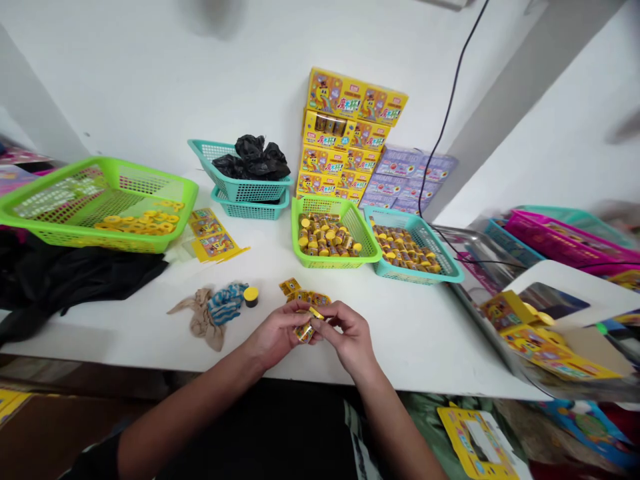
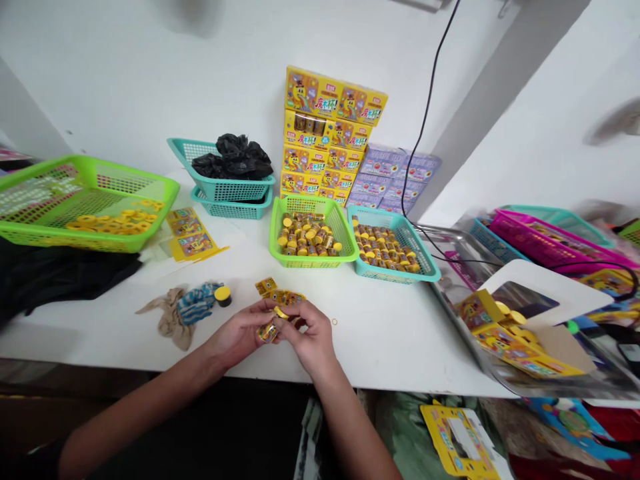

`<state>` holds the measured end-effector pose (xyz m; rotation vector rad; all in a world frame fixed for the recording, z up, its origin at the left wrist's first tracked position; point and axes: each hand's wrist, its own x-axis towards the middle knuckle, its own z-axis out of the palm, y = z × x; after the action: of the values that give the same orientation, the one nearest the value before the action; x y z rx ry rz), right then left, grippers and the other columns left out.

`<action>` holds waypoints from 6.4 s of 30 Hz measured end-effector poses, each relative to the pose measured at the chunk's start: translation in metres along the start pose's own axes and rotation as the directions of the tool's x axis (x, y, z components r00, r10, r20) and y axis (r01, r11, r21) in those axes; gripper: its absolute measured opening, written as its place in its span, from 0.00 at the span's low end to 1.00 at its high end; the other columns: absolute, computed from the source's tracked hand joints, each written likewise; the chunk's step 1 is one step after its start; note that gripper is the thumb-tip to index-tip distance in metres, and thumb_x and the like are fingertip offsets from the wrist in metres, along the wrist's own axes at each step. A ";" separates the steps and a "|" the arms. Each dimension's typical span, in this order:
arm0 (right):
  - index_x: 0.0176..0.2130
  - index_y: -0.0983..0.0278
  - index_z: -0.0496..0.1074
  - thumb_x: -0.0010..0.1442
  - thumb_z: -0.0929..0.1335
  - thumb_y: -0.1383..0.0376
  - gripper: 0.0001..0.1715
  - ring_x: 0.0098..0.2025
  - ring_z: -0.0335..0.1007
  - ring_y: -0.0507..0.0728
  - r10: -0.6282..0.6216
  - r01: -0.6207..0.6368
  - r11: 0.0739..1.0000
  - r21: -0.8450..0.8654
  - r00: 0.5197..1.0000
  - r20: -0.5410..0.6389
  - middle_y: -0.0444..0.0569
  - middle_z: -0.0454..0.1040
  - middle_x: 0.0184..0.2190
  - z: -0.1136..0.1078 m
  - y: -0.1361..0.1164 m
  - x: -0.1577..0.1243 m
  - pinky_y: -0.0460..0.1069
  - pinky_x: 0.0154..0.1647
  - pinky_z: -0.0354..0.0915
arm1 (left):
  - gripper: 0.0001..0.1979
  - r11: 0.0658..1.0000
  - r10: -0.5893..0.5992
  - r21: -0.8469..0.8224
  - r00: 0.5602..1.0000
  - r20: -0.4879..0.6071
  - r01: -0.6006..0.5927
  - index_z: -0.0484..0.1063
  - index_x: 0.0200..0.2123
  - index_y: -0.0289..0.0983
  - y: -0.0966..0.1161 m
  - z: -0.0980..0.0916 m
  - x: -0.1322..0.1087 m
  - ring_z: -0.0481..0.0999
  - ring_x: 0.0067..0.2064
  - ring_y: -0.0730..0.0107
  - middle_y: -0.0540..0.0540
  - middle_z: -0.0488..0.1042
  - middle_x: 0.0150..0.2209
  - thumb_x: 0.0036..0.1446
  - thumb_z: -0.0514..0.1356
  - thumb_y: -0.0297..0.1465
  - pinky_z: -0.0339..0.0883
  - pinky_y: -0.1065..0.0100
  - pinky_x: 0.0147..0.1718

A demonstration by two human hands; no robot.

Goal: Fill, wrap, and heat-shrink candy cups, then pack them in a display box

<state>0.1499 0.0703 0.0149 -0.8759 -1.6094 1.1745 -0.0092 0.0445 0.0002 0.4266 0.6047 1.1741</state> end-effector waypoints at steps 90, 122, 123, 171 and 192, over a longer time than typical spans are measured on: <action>0.50 0.60 0.72 0.63 0.68 0.69 0.15 0.33 0.71 0.54 -0.431 0.355 0.817 -0.455 0.900 -0.071 0.49 0.75 0.34 -0.003 0.026 -0.005 0.50 0.33 0.70 | 0.06 0.988 -0.138 -0.088 0.986 -0.096 0.130 0.77 0.36 0.30 -0.003 0.012 0.019 0.75 0.28 0.75 0.43 0.77 0.31 0.58 0.62 0.27 0.65 0.74 0.29; 0.47 0.59 0.72 0.61 0.69 0.68 0.12 0.32 0.71 0.53 -0.324 0.325 0.830 -0.453 0.943 0.083 0.45 0.74 0.32 -0.001 0.029 0.012 0.48 0.32 0.69 | 0.17 0.997 -0.064 0.027 0.995 -0.081 0.066 0.72 0.34 0.32 -0.008 -0.014 0.038 0.71 0.22 0.75 0.46 0.74 0.27 0.51 0.68 0.40 0.65 0.74 0.20; 0.48 0.59 0.72 0.61 0.70 0.67 0.14 0.32 0.72 0.54 -0.298 0.312 0.820 -0.480 0.948 0.109 0.46 0.74 0.33 0.001 0.027 0.013 0.48 0.33 0.69 | 0.17 0.998 -0.030 0.044 0.996 -0.087 0.034 0.72 0.35 0.32 -0.009 -0.014 0.037 0.71 0.21 0.75 0.46 0.75 0.28 0.50 0.68 0.40 0.64 0.74 0.19; 0.35 0.63 0.75 0.57 0.68 0.60 0.09 0.31 0.70 0.54 -0.055 0.007 0.732 -0.682 0.997 -0.049 0.47 0.72 0.31 -0.016 0.052 -0.003 0.50 0.33 0.68 | 0.08 -0.067 0.499 0.998 0.866 0.038 -0.005 0.70 0.23 0.36 -0.002 -0.028 0.030 0.67 0.31 0.70 0.50 0.70 0.27 0.52 0.65 0.29 0.55 0.70 0.30; 0.27 0.63 0.73 0.53 0.70 0.60 0.09 0.25 0.66 0.53 0.184 -0.124 0.954 -0.272 0.960 0.211 0.43 0.71 0.22 0.020 0.034 0.030 0.48 0.26 0.63 | 0.15 0.667 0.397 0.720 0.909 -0.127 -0.191 0.73 0.28 0.34 0.009 -0.041 -0.004 0.66 0.17 0.77 0.53 0.68 0.17 0.47 0.66 0.41 0.56 0.76 0.14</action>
<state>0.1217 0.1018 -0.0118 -1.0779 -1.9459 1.2320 -0.0427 0.0442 -0.0246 1.0569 1.2795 1.3010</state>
